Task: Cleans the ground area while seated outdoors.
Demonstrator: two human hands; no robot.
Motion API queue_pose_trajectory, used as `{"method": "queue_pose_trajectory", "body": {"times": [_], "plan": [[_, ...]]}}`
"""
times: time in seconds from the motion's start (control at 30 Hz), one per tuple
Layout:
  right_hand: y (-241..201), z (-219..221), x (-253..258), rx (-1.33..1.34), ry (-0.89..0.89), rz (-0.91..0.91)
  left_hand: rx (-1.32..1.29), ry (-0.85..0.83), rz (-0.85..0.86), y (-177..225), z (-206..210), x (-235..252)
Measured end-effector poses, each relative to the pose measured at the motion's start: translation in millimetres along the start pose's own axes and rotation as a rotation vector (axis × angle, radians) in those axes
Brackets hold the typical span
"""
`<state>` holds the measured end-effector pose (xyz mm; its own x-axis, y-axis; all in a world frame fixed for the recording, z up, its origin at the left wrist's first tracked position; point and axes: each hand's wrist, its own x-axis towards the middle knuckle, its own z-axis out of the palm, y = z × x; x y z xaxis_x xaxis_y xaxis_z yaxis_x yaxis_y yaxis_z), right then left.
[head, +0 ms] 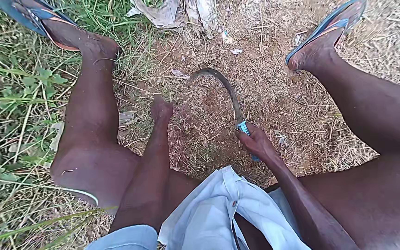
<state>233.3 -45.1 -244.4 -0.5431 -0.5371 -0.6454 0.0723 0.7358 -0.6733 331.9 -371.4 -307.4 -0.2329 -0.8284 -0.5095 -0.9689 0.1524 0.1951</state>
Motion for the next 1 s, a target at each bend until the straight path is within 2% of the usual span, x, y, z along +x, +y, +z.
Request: {"method": "queue_pose_trajectory", "body": {"times": [0.13, 0.4, 0.47, 0.57, 0.67, 0.73, 0.83, 0.9, 1.0], "plan": [[-1, 3, 2, 0.070, -0.009, -0.009, -0.081, 0.007, 0.049, -18, -15, 3], [-7, 12, 10, 0.084, -0.108, -0.010, -0.322, 0.067, -0.011, -17, -36, 10], [-12, 16, 14, 0.177, -0.114, -0.009, -0.333, 0.084, 0.002, -14, -40, 13], [-36, 28, 23, 0.453, -0.089, 0.003, -0.287, 0.099, 0.054, -5, -47, 22], [-62, 62, 38, 0.734, -0.079, 0.068, -0.310, 0.109, 0.078, 0, -53, 26], [-58, 83, 44, 0.631, -0.198, 0.108, -0.347, 0.116, 0.083, 2, -55, 27], [-33, 89, 35, 0.139, -0.524, 0.040, -0.361, 0.164, 0.094, 0, -65, 29], [-13, 94, 24, 0.133, -0.537, 0.012, -0.374, 0.208, 0.078, -7, -77, 27], [-10, 84, 24, 0.269, -0.426, 0.026, -0.478, 0.239, 0.099, -20, -92, 17]]}}
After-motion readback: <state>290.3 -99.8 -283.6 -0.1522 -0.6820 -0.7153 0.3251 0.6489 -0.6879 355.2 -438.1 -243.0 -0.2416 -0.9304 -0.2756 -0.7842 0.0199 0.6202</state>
